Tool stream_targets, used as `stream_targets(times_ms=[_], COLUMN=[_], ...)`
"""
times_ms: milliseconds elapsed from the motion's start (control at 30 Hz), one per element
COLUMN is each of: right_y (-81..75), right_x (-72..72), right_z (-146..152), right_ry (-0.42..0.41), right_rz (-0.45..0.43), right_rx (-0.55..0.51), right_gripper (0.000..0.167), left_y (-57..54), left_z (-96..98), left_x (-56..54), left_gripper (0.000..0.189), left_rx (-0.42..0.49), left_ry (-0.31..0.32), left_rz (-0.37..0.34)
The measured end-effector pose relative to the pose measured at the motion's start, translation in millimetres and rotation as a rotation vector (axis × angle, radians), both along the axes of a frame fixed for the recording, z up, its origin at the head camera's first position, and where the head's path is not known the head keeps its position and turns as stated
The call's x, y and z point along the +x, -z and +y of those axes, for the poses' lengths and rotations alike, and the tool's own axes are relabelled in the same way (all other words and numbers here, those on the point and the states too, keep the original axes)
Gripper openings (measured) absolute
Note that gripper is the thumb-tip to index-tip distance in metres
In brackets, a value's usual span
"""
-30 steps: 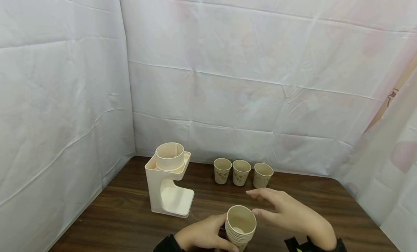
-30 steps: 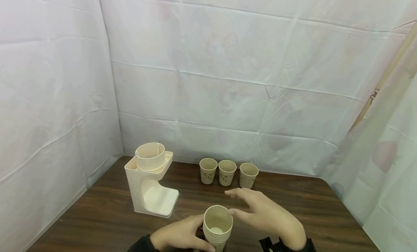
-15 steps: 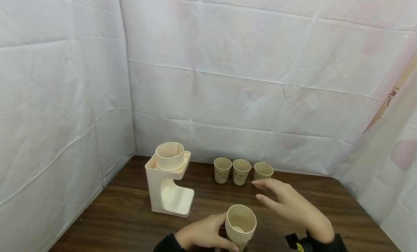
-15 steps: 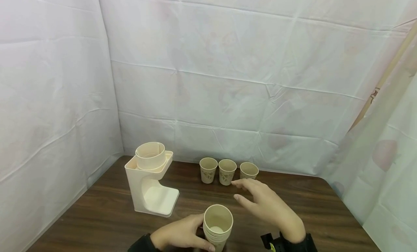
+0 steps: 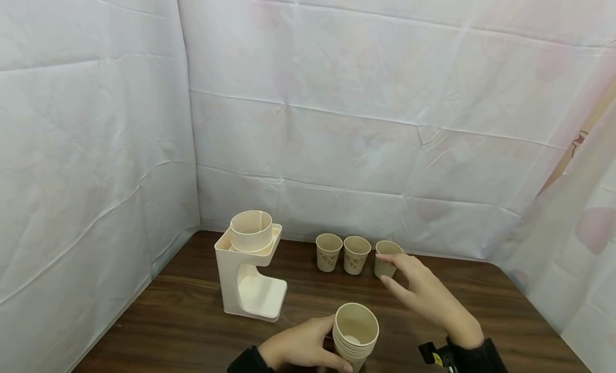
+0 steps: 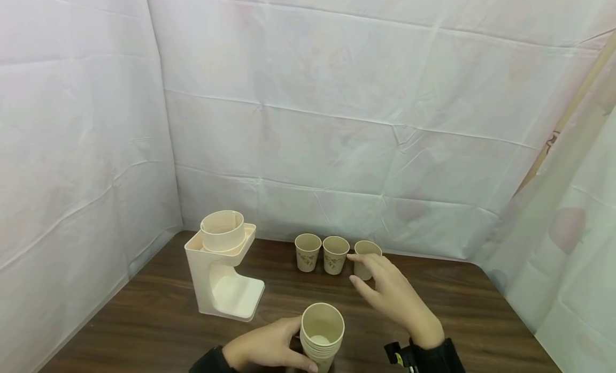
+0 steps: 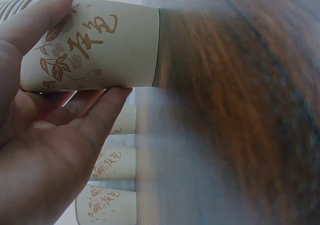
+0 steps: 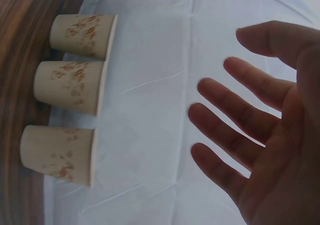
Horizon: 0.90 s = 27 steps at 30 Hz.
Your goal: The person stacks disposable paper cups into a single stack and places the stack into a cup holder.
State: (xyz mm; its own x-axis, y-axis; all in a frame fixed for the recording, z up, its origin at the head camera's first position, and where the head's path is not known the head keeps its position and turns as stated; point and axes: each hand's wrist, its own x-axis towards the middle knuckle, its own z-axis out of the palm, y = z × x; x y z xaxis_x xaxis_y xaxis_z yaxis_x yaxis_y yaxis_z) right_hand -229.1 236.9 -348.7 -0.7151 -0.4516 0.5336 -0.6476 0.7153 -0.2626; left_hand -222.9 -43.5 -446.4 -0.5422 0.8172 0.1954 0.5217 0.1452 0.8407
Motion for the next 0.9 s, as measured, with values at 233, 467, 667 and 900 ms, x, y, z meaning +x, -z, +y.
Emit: stream_targets(times_ms=[233,467,667,900], right_y=[14.5,28.0,35.6,43.8], right_x=[-19.9,-33.0,-43.8,-55.6], right_z=[4,9,11,13], right_ry=[0.041,0.071,0.095,0.172], right_rz=[0.084,0.093,0.118,0.065], right_rx=[-0.005,-0.009,-0.027,-0.003], right_gripper=[0.043,0.042,0.04,0.042], left_y=[1.4,2.1,1.7,3.2], left_z=[-0.9,0.5,1.1,1.0], left_x=[-2.0,-2.7,-2.4,-3.6], left_gripper=[0.063,0.064,0.064,0.064], left_rx=[0.012,0.0,-0.004,-0.002], left_ry=[0.016,0.02,0.012,0.013], left_rz=[-0.018,-0.011,-0.002,0.003])
